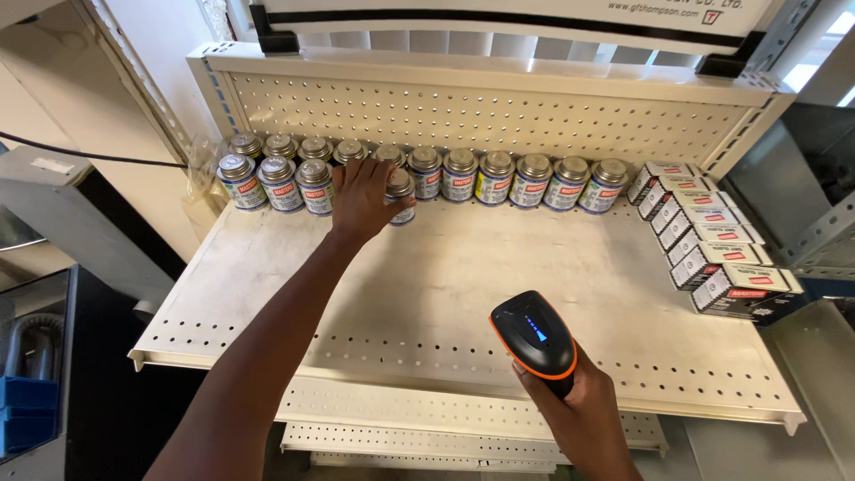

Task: The person takes small cans from a basket and places them one by one onto a shelf, while holding a scanner.

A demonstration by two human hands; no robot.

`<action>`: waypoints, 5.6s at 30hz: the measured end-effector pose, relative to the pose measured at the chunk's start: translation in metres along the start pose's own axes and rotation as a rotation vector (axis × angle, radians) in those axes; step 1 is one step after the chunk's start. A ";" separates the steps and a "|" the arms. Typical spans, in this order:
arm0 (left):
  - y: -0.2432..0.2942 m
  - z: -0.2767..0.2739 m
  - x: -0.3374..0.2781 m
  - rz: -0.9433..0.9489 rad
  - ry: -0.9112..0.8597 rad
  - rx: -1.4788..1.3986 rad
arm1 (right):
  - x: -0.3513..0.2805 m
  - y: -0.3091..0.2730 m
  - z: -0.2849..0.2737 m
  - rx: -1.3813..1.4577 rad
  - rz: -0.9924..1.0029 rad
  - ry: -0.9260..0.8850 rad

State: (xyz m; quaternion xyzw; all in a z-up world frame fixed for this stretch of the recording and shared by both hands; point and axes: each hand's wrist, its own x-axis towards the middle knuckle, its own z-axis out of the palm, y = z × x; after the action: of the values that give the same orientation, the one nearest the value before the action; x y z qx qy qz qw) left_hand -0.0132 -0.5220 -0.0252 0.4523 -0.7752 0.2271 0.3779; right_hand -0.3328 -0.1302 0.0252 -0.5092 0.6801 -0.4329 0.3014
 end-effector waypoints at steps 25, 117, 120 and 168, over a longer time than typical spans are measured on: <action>0.148 -0.205 -0.106 -0.213 0.083 -0.330 | -0.033 0.027 -0.028 -0.082 -0.034 -0.228; 0.368 -0.538 -0.901 -1.789 0.597 -0.630 | -0.396 0.149 0.291 -0.453 -0.616 -1.549; 0.358 -0.544 -0.879 -1.826 0.729 -0.735 | -0.405 0.109 0.274 -0.501 -0.577 -1.577; 0.298 -0.593 -0.775 -2.006 0.534 -1.224 | -0.392 0.044 0.162 -0.583 -0.672 -1.312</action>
State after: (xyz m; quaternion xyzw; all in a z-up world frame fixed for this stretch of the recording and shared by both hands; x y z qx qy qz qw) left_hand 0.1892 0.4454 -0.2791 0.5381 0.0445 -0.4867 0.6867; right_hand -0.0960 0.2025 -0.0979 -0.8968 0.2595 0.0832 0.3485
